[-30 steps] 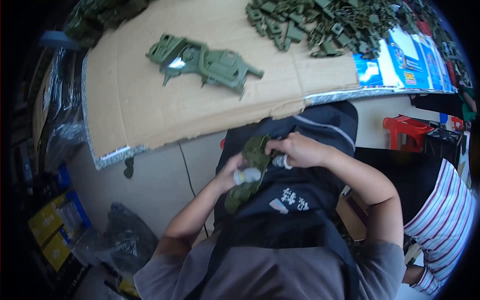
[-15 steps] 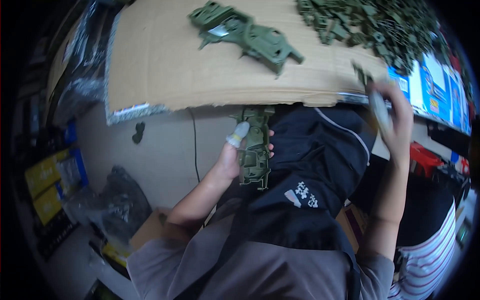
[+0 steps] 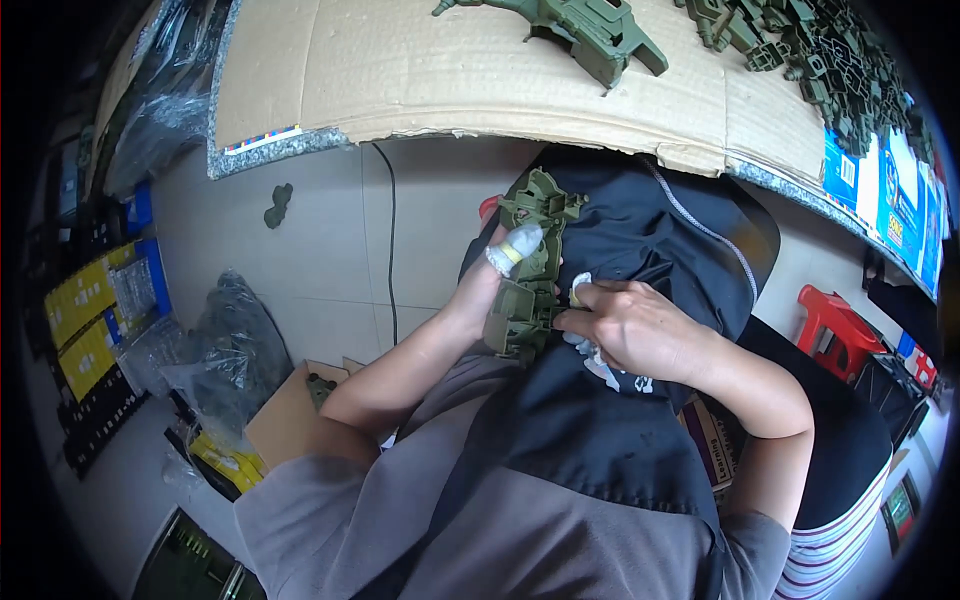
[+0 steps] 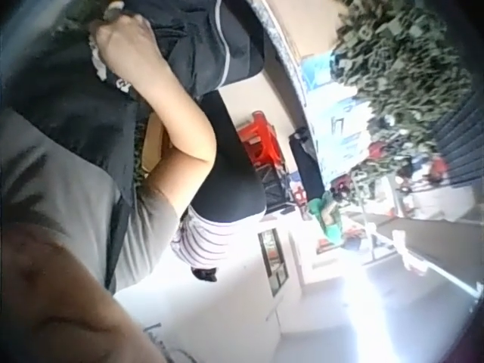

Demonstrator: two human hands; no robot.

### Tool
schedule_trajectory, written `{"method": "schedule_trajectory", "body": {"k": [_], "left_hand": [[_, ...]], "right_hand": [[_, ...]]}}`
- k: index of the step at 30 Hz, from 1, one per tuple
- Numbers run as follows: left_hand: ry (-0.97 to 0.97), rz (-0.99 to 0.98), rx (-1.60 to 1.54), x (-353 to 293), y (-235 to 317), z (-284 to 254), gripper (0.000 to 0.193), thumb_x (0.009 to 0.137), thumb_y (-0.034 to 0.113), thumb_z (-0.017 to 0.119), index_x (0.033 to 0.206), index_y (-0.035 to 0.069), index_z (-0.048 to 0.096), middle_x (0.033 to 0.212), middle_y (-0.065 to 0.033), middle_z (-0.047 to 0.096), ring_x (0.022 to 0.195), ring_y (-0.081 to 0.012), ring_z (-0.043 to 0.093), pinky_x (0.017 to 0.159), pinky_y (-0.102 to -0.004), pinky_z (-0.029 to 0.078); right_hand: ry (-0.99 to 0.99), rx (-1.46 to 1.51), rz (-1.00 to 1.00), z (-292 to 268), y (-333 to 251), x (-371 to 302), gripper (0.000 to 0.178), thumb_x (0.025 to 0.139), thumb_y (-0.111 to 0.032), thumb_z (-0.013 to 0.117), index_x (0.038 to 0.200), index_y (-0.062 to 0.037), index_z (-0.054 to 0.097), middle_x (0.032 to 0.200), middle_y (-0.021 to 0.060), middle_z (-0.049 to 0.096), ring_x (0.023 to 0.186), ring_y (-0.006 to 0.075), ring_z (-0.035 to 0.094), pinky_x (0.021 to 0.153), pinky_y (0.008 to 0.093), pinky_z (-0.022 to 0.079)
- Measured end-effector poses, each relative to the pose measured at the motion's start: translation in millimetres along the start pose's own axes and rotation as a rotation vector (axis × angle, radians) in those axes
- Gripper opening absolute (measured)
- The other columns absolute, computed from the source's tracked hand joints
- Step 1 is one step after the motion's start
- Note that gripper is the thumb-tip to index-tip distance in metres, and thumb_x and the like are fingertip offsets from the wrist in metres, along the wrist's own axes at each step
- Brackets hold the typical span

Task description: The person assembles or inspects green plastic toy tank parts by hand at a factory workstation.

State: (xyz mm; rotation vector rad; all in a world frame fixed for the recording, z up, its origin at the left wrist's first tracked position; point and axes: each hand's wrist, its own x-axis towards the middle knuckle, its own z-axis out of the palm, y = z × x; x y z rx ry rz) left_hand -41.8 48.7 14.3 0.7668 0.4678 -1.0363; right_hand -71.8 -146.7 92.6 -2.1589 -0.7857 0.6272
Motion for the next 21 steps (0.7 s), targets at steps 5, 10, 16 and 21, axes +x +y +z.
{"method": "schedule_trajectory", "body": {"k": [5, 10, 16, 21], "left_hand": [[0.013, 0.070, 0.026, 0.4, -8.0, -2.5, 0.042, 0.091, 0.035, 0.044, 0.124, 0.009, 0.042, 0.106, -0.0115, 0.057, 0.095, -0.0207, 0.058, 0.080, -0.0353, 0.051], [0.072, 0.103, 0.030, 1.8, -4.9, 9.3, 0.038, 0.092, 0.032, 0.044, 0.124, 0.012, 0.042, 0.106, -0.0101, 0.056, 0.095, -0.0207, 0.058, 0.081, -0.0362, 0.050], [0.051, 0.090, -0.032, 10.8, -13.7, -11.1, 0.035, 0.094, 0.034, 0.041, 0.120, 0.011, 0.046, 0.105, -0.0093, 0.058, 0.093, -0.0193, 0.059, 0.079, -0.0344, 0.051], [-0.050, 0.108, -0.052, 19.4, -15.5, -25.3, 0.038, 0.094, 0.038, 0.037, 0.117, 0.010, 0.049, 0.106, -0.0085, 0.058, 0.092, -0.0178, 0.059, 0.078, -0.0339, 0.051]], "right_hand": [[0.008, -0.029, -0.007, -1.5, -8.1, 3.2, 0.025, 0.065, 0.000, 0.062, 0.090, -0.0009, 0.063, 0.068, 0.0103, 0.047, 0.069, 0.0260, 0.056, 0.065, 0.0352, 0.049], [-0.027, -0.011, 0.039, 5.6, -2.2, 8.8, 0.024, 0.064, 0.002, 0.059, 0.087, -0.0006, 0.063, 0.071, 0.0124, 0.051, 0.066, 0.0282, 0.057, 0.062, 0.0367, 0.050], [-0.018, 0.020, 0.050, 13.4, 4.3, 14.2, 0.018, 0.062, 0.001, 0.057, 0.080, -0.0010, 0.059, 0.074, 0.0151, 0.056, 0.070, 0.0316, 0.062, 0.062, 0.0383, 0.051], [0.060, -0.017, 0.047, 17.0, 6.2, 17.9, 0.020, 0.062, 0.000, 0.057, 0.082, -0.0010, 0.059, 0.075, 0.0156, 0.057, 0.071, 0.0313, 0.062, 0.062, 0.0387, 0.051]]}}
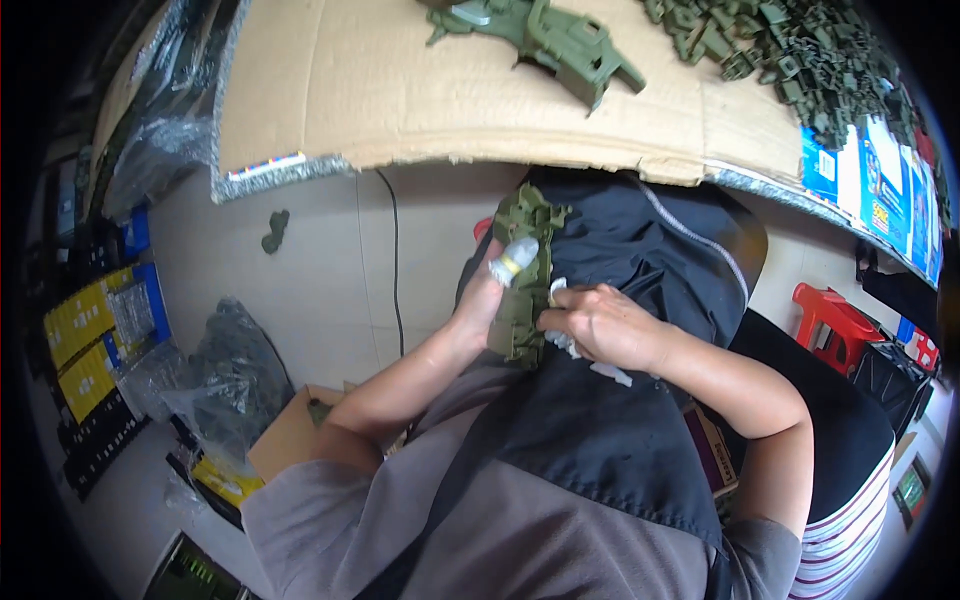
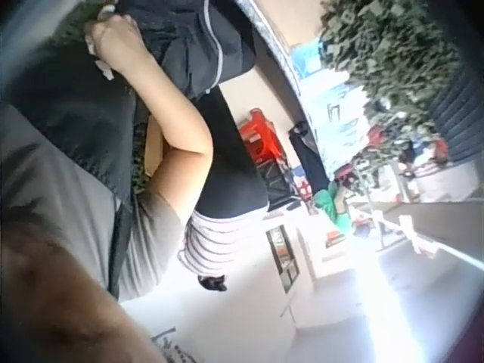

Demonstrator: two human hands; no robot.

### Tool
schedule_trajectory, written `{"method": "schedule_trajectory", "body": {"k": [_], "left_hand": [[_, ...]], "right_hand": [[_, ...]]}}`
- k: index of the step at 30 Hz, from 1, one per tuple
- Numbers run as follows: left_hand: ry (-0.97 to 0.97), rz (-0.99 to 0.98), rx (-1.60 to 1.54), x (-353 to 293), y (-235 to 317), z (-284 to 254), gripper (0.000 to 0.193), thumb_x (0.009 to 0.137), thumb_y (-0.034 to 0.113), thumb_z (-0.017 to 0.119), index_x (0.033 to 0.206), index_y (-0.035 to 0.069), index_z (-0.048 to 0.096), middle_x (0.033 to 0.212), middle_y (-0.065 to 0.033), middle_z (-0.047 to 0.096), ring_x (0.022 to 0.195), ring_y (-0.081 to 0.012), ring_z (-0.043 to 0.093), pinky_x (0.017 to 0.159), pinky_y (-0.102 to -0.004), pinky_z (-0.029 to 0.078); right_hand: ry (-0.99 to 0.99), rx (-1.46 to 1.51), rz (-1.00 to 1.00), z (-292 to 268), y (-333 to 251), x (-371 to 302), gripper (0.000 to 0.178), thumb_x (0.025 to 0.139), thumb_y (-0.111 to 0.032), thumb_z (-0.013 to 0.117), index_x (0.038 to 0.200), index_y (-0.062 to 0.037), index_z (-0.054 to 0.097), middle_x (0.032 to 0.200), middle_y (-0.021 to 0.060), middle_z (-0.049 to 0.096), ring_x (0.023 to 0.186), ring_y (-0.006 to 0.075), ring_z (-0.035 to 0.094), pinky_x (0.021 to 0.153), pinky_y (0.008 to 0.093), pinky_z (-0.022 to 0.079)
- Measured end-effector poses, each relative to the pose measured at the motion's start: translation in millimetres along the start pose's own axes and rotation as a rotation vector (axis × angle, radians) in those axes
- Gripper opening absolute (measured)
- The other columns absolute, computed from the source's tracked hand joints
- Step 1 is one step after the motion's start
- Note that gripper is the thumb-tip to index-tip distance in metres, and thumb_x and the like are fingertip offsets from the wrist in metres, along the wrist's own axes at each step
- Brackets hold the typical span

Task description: The person assembles or inspects green plastic toy tank parts by hand at a factory workstation.

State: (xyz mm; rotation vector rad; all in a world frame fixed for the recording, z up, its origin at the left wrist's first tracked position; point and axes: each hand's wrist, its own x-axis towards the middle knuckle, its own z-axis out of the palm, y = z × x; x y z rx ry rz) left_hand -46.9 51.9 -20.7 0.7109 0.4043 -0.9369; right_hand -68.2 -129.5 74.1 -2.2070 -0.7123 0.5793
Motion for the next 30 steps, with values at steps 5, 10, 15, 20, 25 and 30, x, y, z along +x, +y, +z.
{"method": "schedule_trajectory", "body": {"k": [5, 10, 15, 20, 25, 30], "left_hand": [[0.136, -0.083, -0.065, -26.2, 25.7, 20.0, 0.044, 0.093, 0.040, 0.039, 0.127, 0.011, 0.038, 0.104, -0.0073, 0.056, 0.081, -0.0193, 0.060, 0.071, -0.0322, 0.052], [-0.270, 0.362, 0.189, -73.7, 80.7, 24.8, 0.046, 0.091, 0.036, 0.044, 0.123, 0.004, 0.040, 0.108, -0.0136, 0.054, 0.084, -0.0279, 0.061, 0.073, -0.0392, 0.053], [-0.025, 0.710, 0.247, -53.8, 104.5, 62.2, 0.054, 0.085, 0.028, 0.056, 0.125, 0.001, 0.032, 0.113, -0.0143, 0.049, 0.090, -0.0286, 0.059, 0.079, -0.0422, 0.051], [0.018, 0.985, 0.315, -30.7, 94.4, 103.0, 0.066, 0.079, 0.013, 0.065, 0.129, 0.008, 0.022, 0.121, -0.0116, 0.047, 0.108, -0.0230, 0.051, 0.093, -0.0359, 0.042], [0.140, 0.894, 0.416, -22.2, 77.0, 96.3, 0.069, 0.073, 0.008, 0.070, 0.127, 0.004, 0.027, 0.120, -0.0089, 0.046, 0.109, -0.0190, 0.049, 0.091, -0.0331, 0.041], [0.078, 0.911, 0.325, -27.5, 80.3, 94.0, 0.052, 0.075, 0.006, 0.068, 0.119, 0.002, 0.041, 0.109, -0.0079, 0.054, 0.098, -0.0182, 0.056, 0.086, -0.0313, 0.046]], "right_hand": [[0.093, -0.183, -0.009, -71.4, -30.5, 7.6, 0.037, 0.063, -0.002, 0.064, 0.100, -0.0081, 0.061, 0.086, 0.0115, 0.057, 0.083, 0.0283, 0.058, 0.072, 0.0376, 0.049], [0.787, -0.350, 0.073, -125.0, 7.0, 51.4, 0.066, 0.072, -0.014, 0.067, 0.132, -0.0165, 0.039, 0.122, 0.0254, 0.042, 0.107, 0.0406, 0.045, 0.091, 0.0433, 0.039], [0.968, 0.160, 0.010, -90.2, 14.8, 37.6, 0.054, 0.078, -0.010, 0.061, 0.129, -0.0086, 0.043, 0.129, 0.0222, 0.040, 0.119, 0.0367, 0.040, 0.099, 0.0373, 0.033], [0.831, 0.360, -0.053, -23.3, -28.2, 10.5, 0.055, 0.079, -0.012, 0.063, 0.130, -0.0050, 0.042, 0.133, 0.0219, 0.038, 0.125, 0.0345, 0.036, 0.101, 0.0372, 0.030], [0.818, 0.275, 0.052, -20.9, -46.5, -2.5, 0.055, 0.079, -0.013, 0.063, 0.129, -0.0065, 0.043, 0.133, 0.0248, 0.035, 0.119, 0.0380, 0.042, 0.093, 0.0365, 0.040], [0.670, 0.199, -0.034, -23.3, -41.0, -10.1, 0.053, 0.079, -0.016, 0.063, 0.128, -0.0085, 0.044, 0.134, 0.0222, 0.036, 0.118, 0.0370, 0.043, 0.093, 0.0358, 0.041]]}}
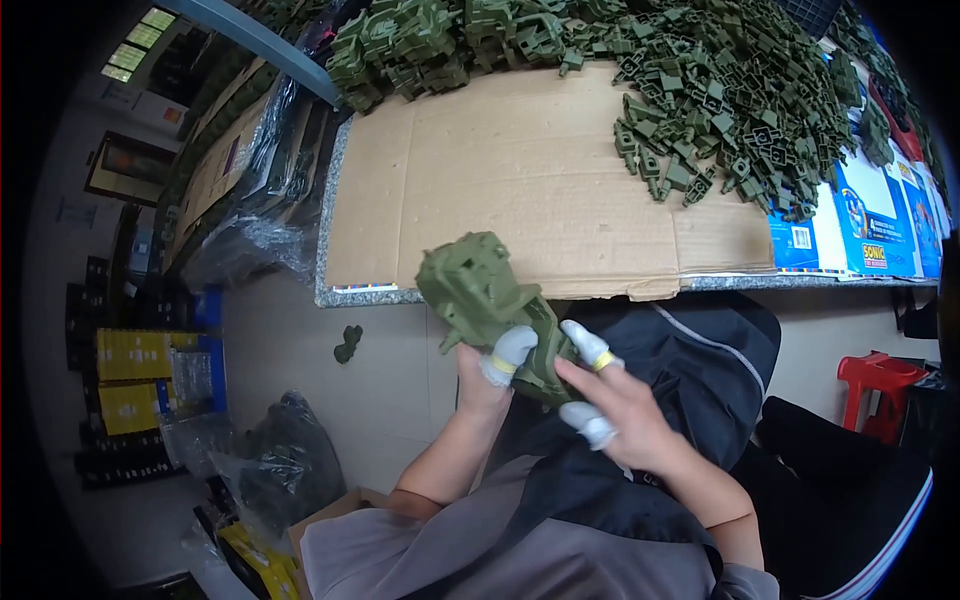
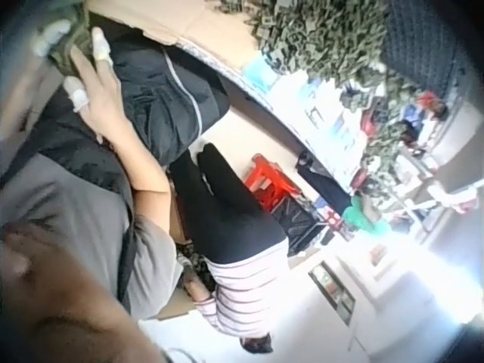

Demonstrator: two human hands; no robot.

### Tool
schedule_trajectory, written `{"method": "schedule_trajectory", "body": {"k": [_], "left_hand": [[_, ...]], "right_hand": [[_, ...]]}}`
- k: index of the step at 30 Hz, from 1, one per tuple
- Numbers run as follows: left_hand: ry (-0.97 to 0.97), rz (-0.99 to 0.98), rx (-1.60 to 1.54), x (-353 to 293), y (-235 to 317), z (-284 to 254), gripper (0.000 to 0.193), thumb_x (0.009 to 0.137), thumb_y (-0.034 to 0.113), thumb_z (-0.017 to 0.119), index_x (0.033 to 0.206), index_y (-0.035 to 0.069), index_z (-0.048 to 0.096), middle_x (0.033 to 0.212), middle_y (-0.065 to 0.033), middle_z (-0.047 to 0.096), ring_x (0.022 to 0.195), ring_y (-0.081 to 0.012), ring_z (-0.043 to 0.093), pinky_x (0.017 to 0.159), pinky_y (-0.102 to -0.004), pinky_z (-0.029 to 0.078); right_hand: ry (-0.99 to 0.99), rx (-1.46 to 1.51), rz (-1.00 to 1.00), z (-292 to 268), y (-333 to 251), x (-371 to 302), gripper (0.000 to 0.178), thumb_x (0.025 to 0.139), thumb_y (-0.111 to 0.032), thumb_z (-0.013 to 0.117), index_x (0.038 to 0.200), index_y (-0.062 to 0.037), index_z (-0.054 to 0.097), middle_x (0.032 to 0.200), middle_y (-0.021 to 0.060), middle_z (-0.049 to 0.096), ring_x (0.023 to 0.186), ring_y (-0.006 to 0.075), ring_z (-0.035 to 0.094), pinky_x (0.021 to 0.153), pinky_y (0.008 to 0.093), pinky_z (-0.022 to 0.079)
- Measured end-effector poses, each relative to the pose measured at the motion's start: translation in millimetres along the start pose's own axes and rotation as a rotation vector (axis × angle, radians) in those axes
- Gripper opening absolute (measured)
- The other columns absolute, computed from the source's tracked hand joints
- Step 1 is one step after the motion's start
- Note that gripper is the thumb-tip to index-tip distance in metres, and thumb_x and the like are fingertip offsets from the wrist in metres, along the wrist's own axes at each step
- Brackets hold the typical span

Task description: The person assembles or inspects green plastic toy tank parts by hand at a factory workstation.

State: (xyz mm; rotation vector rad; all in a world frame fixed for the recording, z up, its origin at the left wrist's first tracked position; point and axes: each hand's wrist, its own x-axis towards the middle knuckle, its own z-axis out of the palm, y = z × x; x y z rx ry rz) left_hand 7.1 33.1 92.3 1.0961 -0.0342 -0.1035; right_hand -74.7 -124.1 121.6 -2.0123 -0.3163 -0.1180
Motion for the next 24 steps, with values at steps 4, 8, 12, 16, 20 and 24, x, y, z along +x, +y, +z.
{"method": "schedule_trajectory", "body": {"k": [4, 8, 12, 16, 20, 24], "left_hand": [[-0.141, -0.089, -0.012, -1.7, -4.2, -12.6, 0.061, 0.082, 0.046, 0.056, 0.122, 0.002, 0.039, 0.118, -0.0118, 0.045, 0.090, -0.0256, 0.058, 0.074, -0.0370, 0.053], [-0.146, -0.136, -0.069, -9.4, 5.5, -11.3, 0.075, 0.076, 0.046, 0.063, 0.130, 0.004, 0.034, 0.124, -0.0131, 0.041, 0.107, -0.0267, 0.049, 0.093, -0.0401, 0.042], [0.152, 0.737, 0.395, -12.1, 45.7, -9.2, 0.078, 0.074, 0.029, 0.070, 0.136, 0.006, 0.028, 0.117, -0.0152, 0.051, 0.115, -0.0270, 0.045, 0.103, -0.0472, 0.027], [-0.966, 0.264, 1.541, -22.4, 39.4, 6.8, 0.077, 0.071, 0.020, 0.067, 0.136, 0.004, 0.028, 0.110, -0.0175, 0.053, 0.112, -0.0353, 0.046, 0.103, -0.0522, 0.020], [-1.148, -0.210, 1.333, -22.5, -0.6, -19.0, 0.069, 0.068, 0.003, 0.057, 0.133, 0.002, 0.034, 0.100, -0.0174, 0.055, 0.102, -0.0340, 0.050, 0.099, -0.0447, 0.029], [-1.094, -0.141, 1.287, -28.9, -9.3, -25.9, 0.069, 0.068, 0.006, 0.057, 0.133, 0.005, 0.034, 0.094, -0.0150, 0.055, 0.094, -0.0312, 0.051, 0.090, -0.0413, 0.033]], "right_hand": [[0.063, 1.079, 0.369, 9.2, 26.1, -0.7, 0.074, 0.078, -0.014, 0.066, 0.139, -0.0099, 0.025, 0.139, 0.0136, 0.033, 0.127, 0.0246, 0.035, 0.101, 0.0396, 0.031], [-0.166, 1.021, 0.441, 10.3, 37.7, -0.3, 0.072, 0.076, -0.010, 0.067, 0.138, -0.0118, 0.030, 0.129, 0.0096, 0.045, 0.118, 0.0230, 0.044, 0.099, 0.0327, 0.034], [-0.204, 0.377, 0.366, -13.4, 51.5, -7.3, 0.067, 0.073, -0.010, 0.068, 0.132, -0.0060, 0.037, 0.118, 0.0142, 0.055, 0.110, 0.0227, 0.053, 0.090, 0.0318, 0.041], [-0.366, 0.105, 0.285, -10.3, 53.9, -20.2, 0.069, 0.063, 0.001, 0.057, 0.130, -0.0005, 0.037, 0.114, 0.0249, 0.053, 0.107, 0.0365, 0.051, 0.091, 0.0375, 0.043], [-0.485, -0.044, 0.243, 0.3, 60.2, -34.3, 0.067, 0.062, 0.008, 0.051, 0.128, 0.0026, 0.041, 0.096, 0.0231, 0.056, 0.094, 0.0366, 0.056, 0.083, 0.0383, 0.044], [-0.397, 0.062, 0.238, 5.7, 67.9, -41.2, 0.066, 0.061, 0.010, 0.050, 0.126, 0.0031, 0.043, 0.089, 0.0208, 0.055, 0.088, 0.0368, 0.056, 0.080, 0.0379, 0.045]]}}
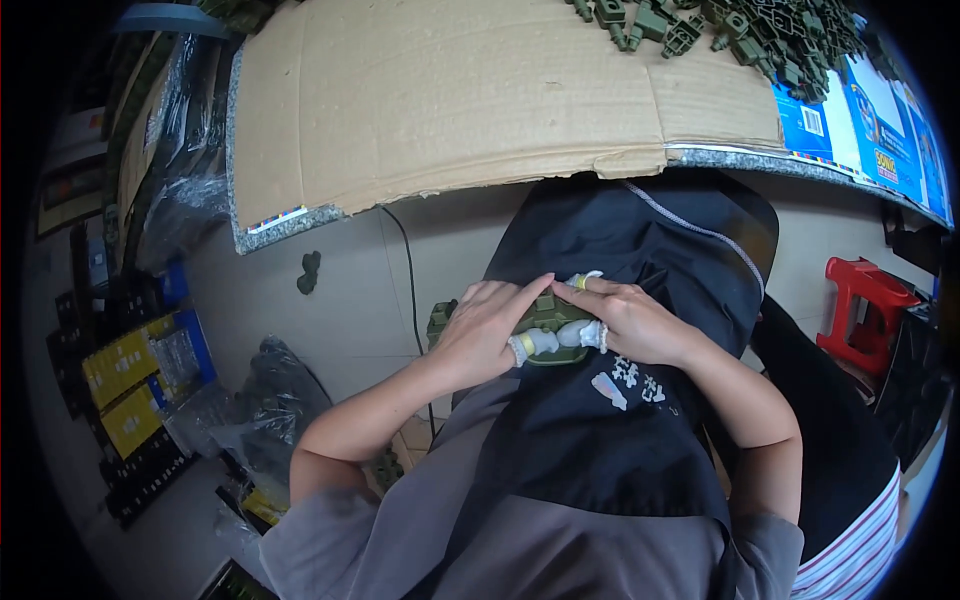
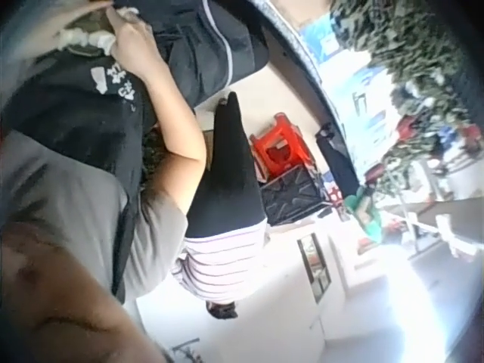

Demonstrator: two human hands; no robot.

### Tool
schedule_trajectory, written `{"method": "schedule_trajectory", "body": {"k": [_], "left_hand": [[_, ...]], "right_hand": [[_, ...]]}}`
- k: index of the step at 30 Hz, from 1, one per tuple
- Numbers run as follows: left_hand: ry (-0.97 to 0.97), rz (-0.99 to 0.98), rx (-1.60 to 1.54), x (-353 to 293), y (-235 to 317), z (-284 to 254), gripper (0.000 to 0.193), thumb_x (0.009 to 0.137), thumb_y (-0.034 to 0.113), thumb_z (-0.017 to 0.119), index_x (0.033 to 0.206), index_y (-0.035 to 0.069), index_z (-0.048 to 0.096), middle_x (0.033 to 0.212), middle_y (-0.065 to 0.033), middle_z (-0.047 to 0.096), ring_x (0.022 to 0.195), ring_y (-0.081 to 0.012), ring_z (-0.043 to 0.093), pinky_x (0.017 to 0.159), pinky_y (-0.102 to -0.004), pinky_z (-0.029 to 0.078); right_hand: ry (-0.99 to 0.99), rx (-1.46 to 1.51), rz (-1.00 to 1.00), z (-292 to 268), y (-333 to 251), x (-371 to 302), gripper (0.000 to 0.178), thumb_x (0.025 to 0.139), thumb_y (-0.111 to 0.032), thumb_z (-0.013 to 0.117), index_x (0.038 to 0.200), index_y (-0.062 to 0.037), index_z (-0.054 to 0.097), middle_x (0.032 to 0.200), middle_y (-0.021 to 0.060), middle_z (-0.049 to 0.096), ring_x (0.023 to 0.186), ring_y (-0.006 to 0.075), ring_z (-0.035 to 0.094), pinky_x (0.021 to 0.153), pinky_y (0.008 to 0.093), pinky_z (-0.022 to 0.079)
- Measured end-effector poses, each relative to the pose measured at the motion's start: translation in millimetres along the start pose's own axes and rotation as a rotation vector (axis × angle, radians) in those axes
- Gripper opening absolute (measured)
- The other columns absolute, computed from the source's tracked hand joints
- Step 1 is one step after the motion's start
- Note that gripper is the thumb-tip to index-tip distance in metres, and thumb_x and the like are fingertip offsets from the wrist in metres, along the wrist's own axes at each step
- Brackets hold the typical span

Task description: The person assembles or inspects green plastic toy tank parts by hand at a factory workstation.

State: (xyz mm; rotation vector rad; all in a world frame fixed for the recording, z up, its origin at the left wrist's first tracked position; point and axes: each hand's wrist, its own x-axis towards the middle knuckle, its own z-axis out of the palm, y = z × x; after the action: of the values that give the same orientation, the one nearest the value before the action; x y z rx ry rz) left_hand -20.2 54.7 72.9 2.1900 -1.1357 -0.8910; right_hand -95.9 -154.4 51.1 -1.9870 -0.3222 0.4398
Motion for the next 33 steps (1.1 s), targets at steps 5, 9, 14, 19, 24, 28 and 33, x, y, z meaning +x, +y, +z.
{"method": "schedule_trajectory", "body": {"k": [5, 9, 14, 19, 24, 28, 33], "left_hand": [[-0.019, -0.008, 0.061, 2.7, -3.7, 5.3, 0.068, 0.070, 0.012, 0.059, 0.134, 0.007, 0.035, 0.096, -0.0130, 0.055, 0.094, -0.0267, 0.051, 0.088, -0.0368, 0.032], [-0.089, 0.005, 0.139, 2.8, -0.1, -4.0, 0.069, 0.072, 0.016, 0.061, 0.135, 0.008, 0.033, 0.101, -0.0129, 0.055, 0.095, -0.0265, 0.051, 0.091, -0.0379, 0.031], [0.143, -0.096, 0.276, -12.4, -7.6, -45.4, 0.078, 0.071, 0.018, 0.070, 0.137, 0.008, 0.029, 0.121, -0.0144, 0.046, 0.112, -0.0275, 0.047, 0.098, -0.0415, 0.031], [0.095, -0.315, -0.867, -44.3, -28.7, -21.9, 0.082, 0.069, 0.010, 0.074, 0.138, 0.009, 0.028, 0.136, -0.0103, 0.036, 0.123, -0.0210, 0.038, 0.100, -0.0348, 0.032], [0.212, -0.121, -0.470, -34.1, -6.7, -19.0, 0.074, 0.066, 0.009, 0.074, 0.130, 0.005, 0.038, 0.128, -0.0142, 0.046, 0.117, -0.0257, 0.047, 0.097, -0.0333, 0.037], [0.189, -0.205, -0.589, -23.7, 2.2, -12.7, 0.069, 0.065, 0.007, 0.073, 0.126, 0.004, 0.042, 0.118, -0.0119, 0.052, 0.110, -0.0274, 0.052, 0.093, -0.0338, 0.040], [0.232, -0.124, -0.459, -20.0, -0.7, -4.0, 0.067, 0.065, 0.006, 0.071, 0.126, 0.004, 0.043, 0.109, -0.0118, 0.055, 0.101, -0.0289, 0.055, 0.085, -0.0350, 0.043]], "right_hand": [[-0.001, 0.027, 0.110, 3.5, -3.4, 0.8, 0.063, 0.061, 0.009, 0.051, 0.123, 0.0024, 0.046, 0.092, 0.0223, 0.055, 0.090, 0.0374, 0.055, 0.082, 0.0402, 0.044], [0.005, 0.096, 0.144, 3.2, -0.9, 0.4, 0.063, 0.062, 0.008, 0.051, 0.124, 0.0000, 0.047, 0.102, 0.0216, 0.057, 0.096, 0.0371, 0.055, 0.086, 0.0391, 0.044], [0.034, 0.314, 0.117, -11.0, 24.8, -13.6, 0.054, 0.074, -0.008, 0.064, 0.125, -0.0037, 0.046, 0.116, 0.0159, 0.056, 0.108, 0.0292, 0.053, 0.094, 0.0349, 0.040], [0.109, -0.186, 0.130, -41.6, -20.8, -5.1, 0.066, 0.065, -0.007, 0.068, 0.126, -0.0038, 0.044, 0.117, 0.0200, 0.051, 0.111, 0.0368, 0.047, 0.094, 0.0377, 0.038], [0.260, -0.273, -0.152, -8.6, -70.1, 37.5, 0.062, 0.065, -0.013, 0.068, 0.122, -0.0041, 0.047, 0.100, 0.0186, 0.057, 0.094, 0.0328, 0.056, 0.089, 0.0404, 0.041], [0.106, -0.425, -0.142, 12.0, -49.8, 38.1, 0.065, 0.063, -0.006, 0.061, 0.126, -0.0030, 0.044, 0.082, 0.0213, 0.059, 0.067, 0.0317, 0.060, 0.066, 0.0385, 0.052], [-0.017, 0.176, -0.140, -20.9, -20.7, 40.3, 0.073, 0.062, 0.005, 0.059, 0.131, -0.0073, 0.039, 0.107, 0.0199, 0.058, 0.101, 0.0345, 0.055, 0.087, 0.0391, 0.043]]}}
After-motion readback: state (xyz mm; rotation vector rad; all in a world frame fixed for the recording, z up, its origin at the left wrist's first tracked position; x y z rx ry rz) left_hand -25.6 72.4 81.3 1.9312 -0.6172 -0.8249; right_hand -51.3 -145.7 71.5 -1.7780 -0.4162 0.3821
